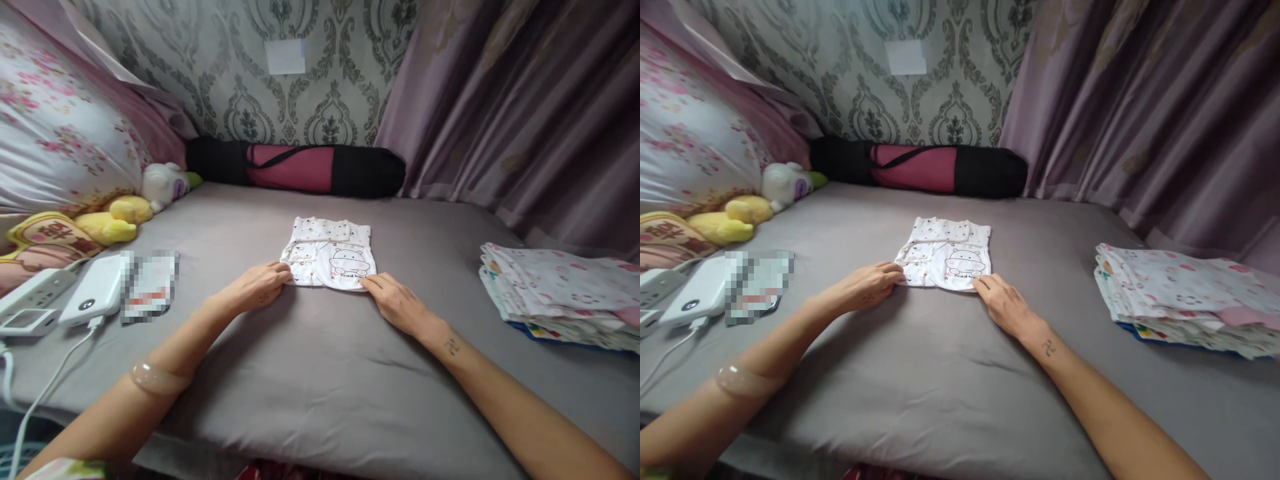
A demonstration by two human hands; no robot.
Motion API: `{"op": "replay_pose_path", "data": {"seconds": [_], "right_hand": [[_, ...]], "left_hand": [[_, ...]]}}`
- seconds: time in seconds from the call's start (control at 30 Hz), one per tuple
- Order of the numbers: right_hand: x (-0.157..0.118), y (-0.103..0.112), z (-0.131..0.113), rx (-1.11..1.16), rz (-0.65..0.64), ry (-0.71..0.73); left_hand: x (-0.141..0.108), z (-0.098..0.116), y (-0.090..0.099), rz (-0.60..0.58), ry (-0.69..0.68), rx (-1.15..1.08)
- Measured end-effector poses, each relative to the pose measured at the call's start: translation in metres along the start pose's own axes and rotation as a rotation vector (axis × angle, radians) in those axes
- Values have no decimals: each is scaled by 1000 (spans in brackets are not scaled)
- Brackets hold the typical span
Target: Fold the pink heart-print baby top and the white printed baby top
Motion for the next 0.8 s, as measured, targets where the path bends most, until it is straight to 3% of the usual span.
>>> {"op": "replay_pose_path", "data": {"seconds": [0.2, 0.4, 0.53, 0.67, 0.8], "right_hand": [[11, 4, 5, 30, 69, -19], [18, 2, 23, 180, 138, -77], [18, 1, 29, 207, 186, -99], [16, -2, 24, 225, 218, -38], [13, -7, 19, 284, 172, 32]], "left_hand": [[6, 0, -2, 27, -5, 42], [12, -9, 19, 231, 42, -123], [10, -8, 22, 293, -26, -132], [7, -4, 16, 285, -92, -12], [7, -7, 8, 242, -97, 62]]}}
Point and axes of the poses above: each hand's wrist, its own x-axis towards the middle knuckle, its own y-axis out of the back of the hand, z = x × y, the point moved 10 cm from there along x, towards the middle knuckle, and after that the axes turned 8 degrees about z, right-handed, at the moved point
